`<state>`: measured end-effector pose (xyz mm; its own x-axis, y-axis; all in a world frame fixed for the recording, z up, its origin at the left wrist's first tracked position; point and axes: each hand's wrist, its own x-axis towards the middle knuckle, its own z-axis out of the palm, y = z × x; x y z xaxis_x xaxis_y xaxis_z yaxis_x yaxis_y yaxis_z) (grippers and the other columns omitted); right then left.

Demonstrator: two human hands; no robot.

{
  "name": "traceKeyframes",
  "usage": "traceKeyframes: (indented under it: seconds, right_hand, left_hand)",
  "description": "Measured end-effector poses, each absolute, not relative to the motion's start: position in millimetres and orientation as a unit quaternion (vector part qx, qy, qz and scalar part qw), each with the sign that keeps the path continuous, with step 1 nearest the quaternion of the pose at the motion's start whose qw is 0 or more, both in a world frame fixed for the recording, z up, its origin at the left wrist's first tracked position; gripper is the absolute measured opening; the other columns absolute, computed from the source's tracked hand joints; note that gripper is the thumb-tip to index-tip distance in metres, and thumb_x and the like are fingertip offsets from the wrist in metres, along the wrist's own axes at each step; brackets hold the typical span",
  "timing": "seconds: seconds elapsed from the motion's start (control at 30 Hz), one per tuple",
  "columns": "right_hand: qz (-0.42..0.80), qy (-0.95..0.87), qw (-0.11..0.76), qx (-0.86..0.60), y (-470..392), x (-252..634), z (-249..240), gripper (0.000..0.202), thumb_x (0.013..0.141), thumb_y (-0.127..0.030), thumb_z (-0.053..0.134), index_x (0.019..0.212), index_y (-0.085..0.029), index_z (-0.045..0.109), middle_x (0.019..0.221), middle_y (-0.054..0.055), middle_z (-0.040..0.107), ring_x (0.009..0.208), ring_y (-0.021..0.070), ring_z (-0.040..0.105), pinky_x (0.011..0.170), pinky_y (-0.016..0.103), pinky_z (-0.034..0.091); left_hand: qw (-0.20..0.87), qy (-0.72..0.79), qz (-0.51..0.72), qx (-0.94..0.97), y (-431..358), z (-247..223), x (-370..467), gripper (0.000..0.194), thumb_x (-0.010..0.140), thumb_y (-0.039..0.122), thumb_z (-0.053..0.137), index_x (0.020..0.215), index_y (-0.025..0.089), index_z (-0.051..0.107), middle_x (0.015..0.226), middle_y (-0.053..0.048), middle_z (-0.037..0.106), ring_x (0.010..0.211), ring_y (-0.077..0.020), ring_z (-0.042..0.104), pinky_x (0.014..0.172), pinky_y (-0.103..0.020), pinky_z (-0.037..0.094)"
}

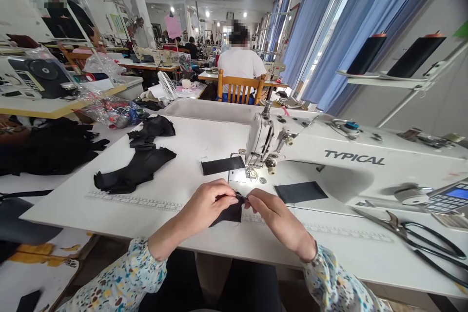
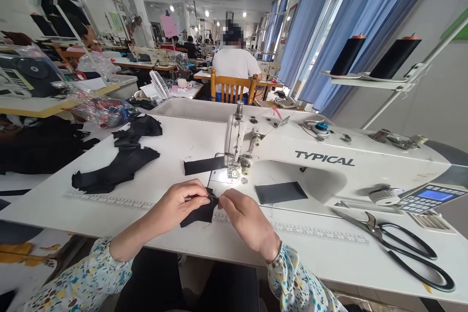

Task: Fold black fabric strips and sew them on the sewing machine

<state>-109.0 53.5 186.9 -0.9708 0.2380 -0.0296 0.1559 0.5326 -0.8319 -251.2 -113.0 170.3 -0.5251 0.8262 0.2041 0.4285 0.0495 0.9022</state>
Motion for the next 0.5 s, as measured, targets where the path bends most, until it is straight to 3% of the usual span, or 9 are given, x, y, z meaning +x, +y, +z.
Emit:
traceKeyframes:
  seconds: [0.13,0.3,0.4,0.5]
  right_hand:
    - [0.492,-0.863,0.041,-0.106,54,-112,191,0.035,0.104,-0.040,0.040,0.079,-0.023,0.058,0.082,-0.001,0.059,0.079,0.0170,0.052,0.073,0.031,0.041]
    - [0.553,-0.825,0.046,-0.105,52,-112,185,0.039,0.102,-0.045,0.046,0.072,-0.021,0.052,0.071,-0.003,0.045,0.070,0.0146,0.042,0.067,0.030,0.035]
    - [0.578,-0.800,0.089,-0.136,51,-104,181,0.047,0.105,-0.054,0.038,0.078,-0.021,0.060,0.073,-0.001,0.047,0.073,0.0165,0.046,0.073,0.032,0.037]
    - [0.556,-0.808,0.091,-0.173,47,-96,178,0.051,0.105,-0.060,0.035,0.087,-0.023,0.065,0.079,0.000,0.053,0.081,0.0189,0.050,0.079,0.033,0.039]
  left_hand:
    - [0.186,0.688,0.517,0.474,-114,177,-248,0.017,0.093,0.024,0.065,0.079,0.021,0.075,0.083,-0.004,0.064,0.072,-0.0169,0.056,0.063,-0.026,0.042]
    - [0.204,0.678,0.534,0.462,-115,178,-249,0.016,0.092,0.025,0.067,0.081,0.020,0.078,0.081,-0.004,0.064,0.070,-0.0154,0.055,0.063,-0.026,0.041]
    - [0.209,0.637,0.668,0.323,-118,177,-260,0.011,0.085,0.029,0.077,0.087,0.019,0.082,0.087,-0.005,0.072,0.080,-0.0175,0.062,0.071,-0.026,0.047]
    - [0.175,0.555,0.795,0.172,-122,181,-274,0.021,0.073,0.029,0.088,0.088,0.016,0.082,0.090,-0.006,0.077,0.088,-0.0194,0.067,0.083,-0.028,0.050]
